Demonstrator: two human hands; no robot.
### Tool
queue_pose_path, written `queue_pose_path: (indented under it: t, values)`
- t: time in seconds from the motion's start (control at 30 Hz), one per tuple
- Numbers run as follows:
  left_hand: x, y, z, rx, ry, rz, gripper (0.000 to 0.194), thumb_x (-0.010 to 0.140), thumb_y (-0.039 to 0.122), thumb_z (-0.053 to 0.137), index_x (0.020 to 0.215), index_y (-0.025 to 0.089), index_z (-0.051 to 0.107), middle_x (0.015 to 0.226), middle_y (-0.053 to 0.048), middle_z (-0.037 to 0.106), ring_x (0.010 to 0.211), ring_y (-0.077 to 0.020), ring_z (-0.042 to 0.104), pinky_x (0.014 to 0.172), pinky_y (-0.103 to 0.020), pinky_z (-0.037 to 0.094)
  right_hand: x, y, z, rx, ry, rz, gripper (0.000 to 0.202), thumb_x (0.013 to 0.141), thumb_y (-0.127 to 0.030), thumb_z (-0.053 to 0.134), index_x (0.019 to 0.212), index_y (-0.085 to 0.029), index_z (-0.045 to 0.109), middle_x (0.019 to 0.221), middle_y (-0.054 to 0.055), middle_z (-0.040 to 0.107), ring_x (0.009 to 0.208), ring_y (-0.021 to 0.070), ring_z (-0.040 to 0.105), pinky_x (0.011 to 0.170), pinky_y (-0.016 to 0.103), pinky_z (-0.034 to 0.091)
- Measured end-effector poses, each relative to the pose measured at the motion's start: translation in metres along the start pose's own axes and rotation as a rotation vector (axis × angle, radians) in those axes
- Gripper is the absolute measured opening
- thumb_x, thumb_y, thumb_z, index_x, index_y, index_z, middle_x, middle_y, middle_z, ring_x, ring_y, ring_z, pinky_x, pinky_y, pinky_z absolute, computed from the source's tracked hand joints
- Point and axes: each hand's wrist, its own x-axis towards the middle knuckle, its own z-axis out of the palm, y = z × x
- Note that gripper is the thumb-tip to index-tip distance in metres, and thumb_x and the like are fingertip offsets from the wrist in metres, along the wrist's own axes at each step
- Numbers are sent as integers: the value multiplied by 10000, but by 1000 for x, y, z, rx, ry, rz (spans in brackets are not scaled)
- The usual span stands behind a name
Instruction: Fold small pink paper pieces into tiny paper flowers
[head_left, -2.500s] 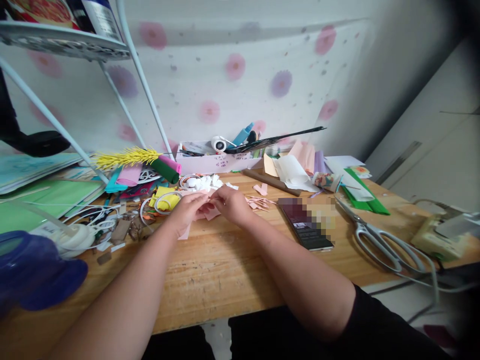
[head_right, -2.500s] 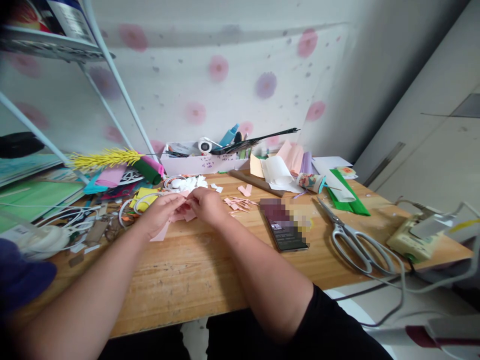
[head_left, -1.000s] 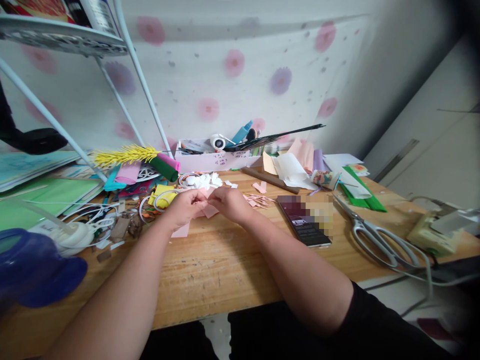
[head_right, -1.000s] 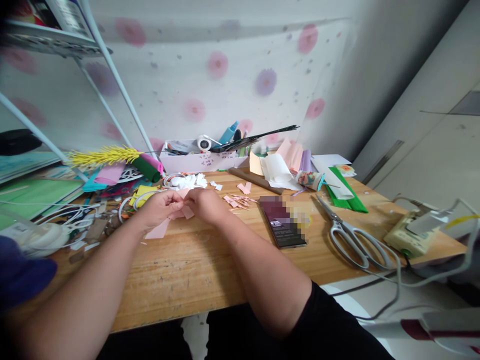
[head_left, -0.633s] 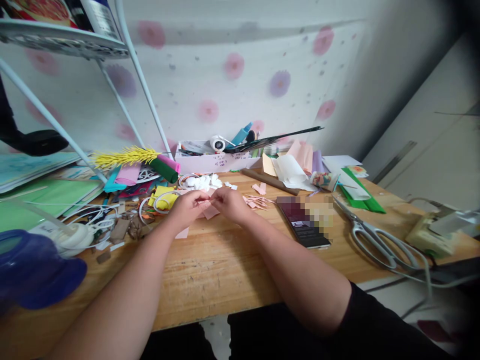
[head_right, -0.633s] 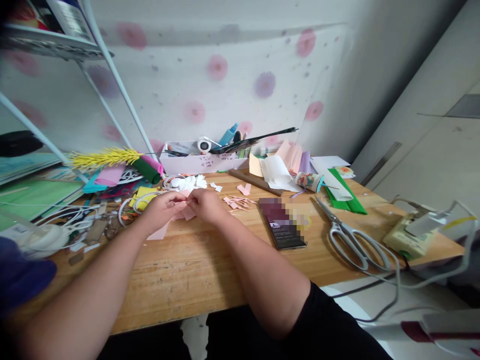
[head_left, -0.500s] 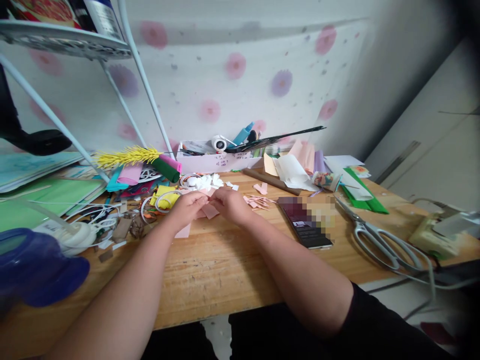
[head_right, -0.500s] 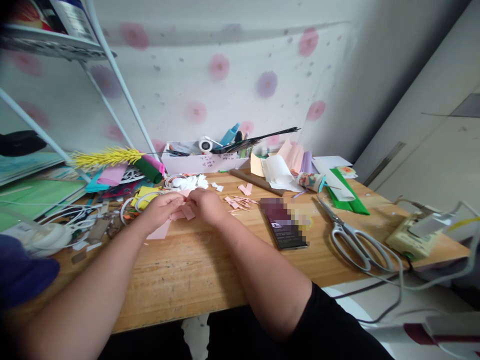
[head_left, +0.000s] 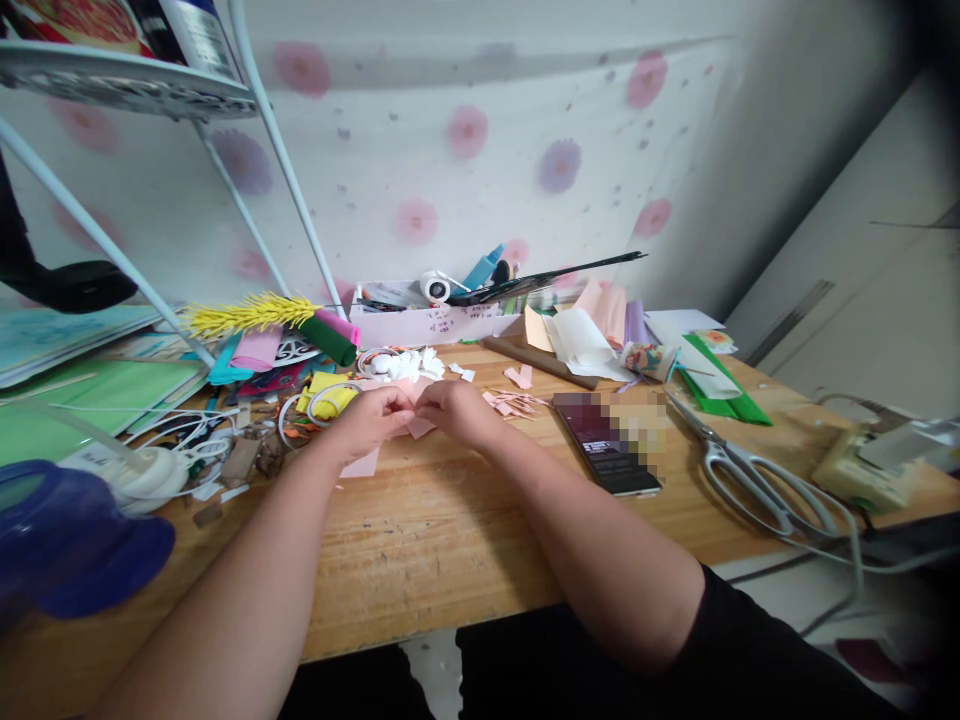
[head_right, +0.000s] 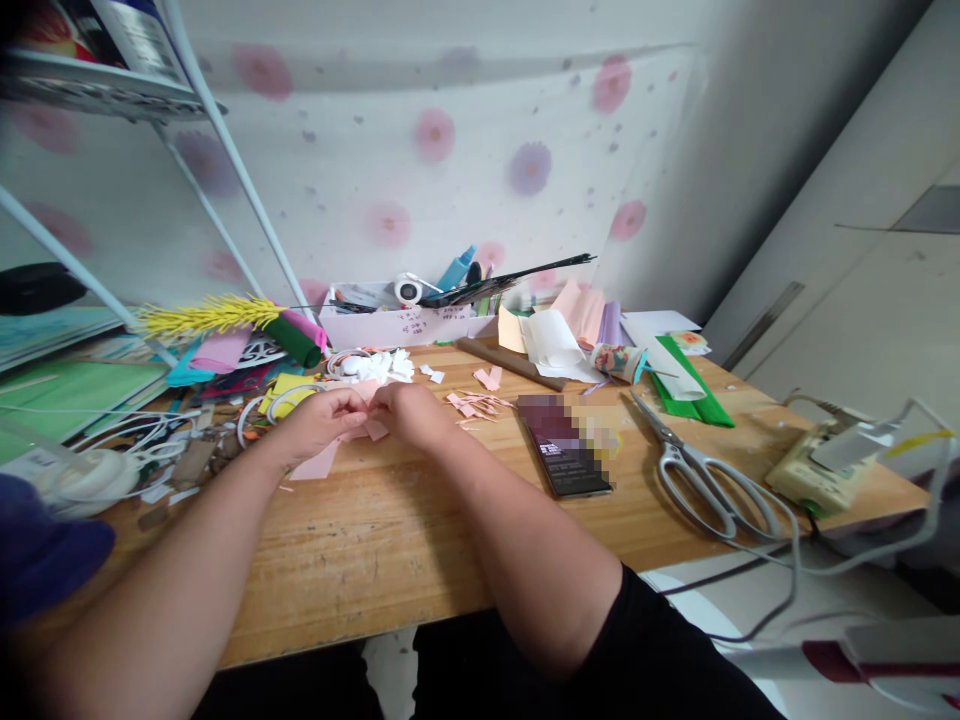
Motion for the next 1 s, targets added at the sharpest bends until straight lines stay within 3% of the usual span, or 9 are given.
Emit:
queue_pose_path:
  t: [0.2,0.47,0.67,0.83,1.0]
  values:
    - [1,-3,2,93,33,54,105,651,250,539,657,154,495,652,19,520,613,-111,492,559,-227,385,1,1,-1,75,-29,114,110,704,-200,514,733,-153,609,653,-11,593,575,76,473,513,173,286]
    - [5,-11,5,200,74,78,91,653,242,531,688,160,511,690,3,550,651,-131,519,601,-249,413,-1,0,2,-6,5,92,79,687,-196,515,698,-156,583,662,-11,578,586,85,463,513,179,284]
    - [2,-3,3,136,-70,54,220,730,302,452,800,158,603,789,-26,618,754,-168,551,678,-283,429,0,-2,-1,-76,51,-28,97,717,-180,502,678,-146,584,680,11,562,628,99,465,567,192,305]
    - [1,-3,1,104,-63,-6,233,734,306,445,766,154,618,746,-22,626,720,-166,555,638,-269,425,-1,-3,-3,-91,31,-85,88,719,-163,528,709,-149,614,740,30,583,685,109,495,605,194,323]
    - [1,-2,1,107,16,37,165,688,298,501,682,147,568,630,6,567,598,-131,520,537,-234,391,-1,-4,-7,-66,36,-47,85,715,-186,556,713,-149,632,715,29,601,656,107,506,590,195,322]
